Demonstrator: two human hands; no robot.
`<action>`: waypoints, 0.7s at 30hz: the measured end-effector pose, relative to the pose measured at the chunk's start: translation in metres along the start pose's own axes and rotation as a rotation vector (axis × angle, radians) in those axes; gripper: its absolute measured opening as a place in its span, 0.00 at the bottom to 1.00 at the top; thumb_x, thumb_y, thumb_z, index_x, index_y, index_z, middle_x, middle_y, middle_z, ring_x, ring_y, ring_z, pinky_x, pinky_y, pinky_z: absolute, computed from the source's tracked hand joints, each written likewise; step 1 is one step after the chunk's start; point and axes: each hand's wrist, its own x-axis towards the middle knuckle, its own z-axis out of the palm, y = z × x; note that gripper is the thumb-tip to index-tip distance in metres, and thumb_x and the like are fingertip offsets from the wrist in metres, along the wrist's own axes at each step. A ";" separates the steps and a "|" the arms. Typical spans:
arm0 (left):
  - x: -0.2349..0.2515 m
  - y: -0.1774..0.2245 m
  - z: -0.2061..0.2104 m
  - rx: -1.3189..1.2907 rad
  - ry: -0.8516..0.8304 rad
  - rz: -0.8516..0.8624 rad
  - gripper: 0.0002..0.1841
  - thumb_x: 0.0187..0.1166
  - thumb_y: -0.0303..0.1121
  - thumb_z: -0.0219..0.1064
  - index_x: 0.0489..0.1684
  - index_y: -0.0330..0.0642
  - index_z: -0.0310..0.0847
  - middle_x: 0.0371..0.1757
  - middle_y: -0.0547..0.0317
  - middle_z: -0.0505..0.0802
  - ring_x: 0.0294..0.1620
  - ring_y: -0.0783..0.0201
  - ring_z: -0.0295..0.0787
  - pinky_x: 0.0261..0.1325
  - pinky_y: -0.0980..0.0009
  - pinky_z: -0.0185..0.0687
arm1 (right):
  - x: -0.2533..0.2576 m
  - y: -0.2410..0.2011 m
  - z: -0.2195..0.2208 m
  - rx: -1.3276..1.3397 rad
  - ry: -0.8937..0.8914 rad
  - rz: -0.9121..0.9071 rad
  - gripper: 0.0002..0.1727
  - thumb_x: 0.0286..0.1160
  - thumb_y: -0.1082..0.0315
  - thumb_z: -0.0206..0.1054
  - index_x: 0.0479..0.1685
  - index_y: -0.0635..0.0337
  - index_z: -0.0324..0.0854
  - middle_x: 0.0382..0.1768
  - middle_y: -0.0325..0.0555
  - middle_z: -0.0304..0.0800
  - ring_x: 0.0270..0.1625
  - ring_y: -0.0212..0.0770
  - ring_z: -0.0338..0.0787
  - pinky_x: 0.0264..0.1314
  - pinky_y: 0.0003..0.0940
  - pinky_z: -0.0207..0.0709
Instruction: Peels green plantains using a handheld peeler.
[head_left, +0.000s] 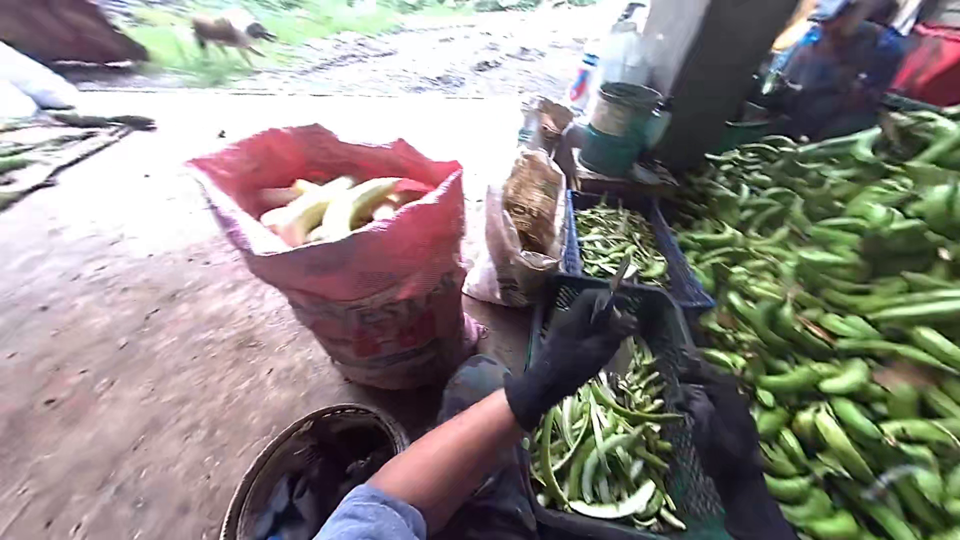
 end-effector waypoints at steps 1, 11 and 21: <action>0.004 0.020 -0.019 0.142 0.058 0.131 0.17 0.81 0.31 0.68 0.66 0.38 0.79 0.45 0.58 0.92 0.40 0.70 0.88 0.46 0.69 0.88 | 0.000 0.001 -0.003 0.023 0.019 0.095 0.31 0.85 0.55 0.49 0.81 0.63 0.70 0.70 0.57 0.82 0.62 0.40 0.88 0.60 0.41 0.85; 0.068 0.131 -0.118 1.069 0.798 0.611 0.17 0.82 0.32 0.64 0.65 0.37 0.86 0.63 0.41 0.88 0.68 0.48 0.84 0.70 0.57 0.81 | 0.000 0.009 -0.002 -0.001 -0.016 0.365 0.28 0.83 0.66 0.48 0.82 0.61 0.70 0.64 0.62 0.83 0.49 0.46 0.88 0.48 0.49 0.84; 0.005 -0.075 -0.026 0.377 -0.053 -0.005 0.22 0.85 0.36 0.64 0.78 0.51 0.77 0.65 0.56 0.90 0.61 0.63 0.89 0.65 0.57 0.86 | -0.045 -0.014 -0.153 -0.211 0.329 0.398 0.27 0.90 0.59 0.47 0.82 0.61 0.70 0.59 0.59 0.86 0.44 0.40 0.89 0.47 0.42 0.86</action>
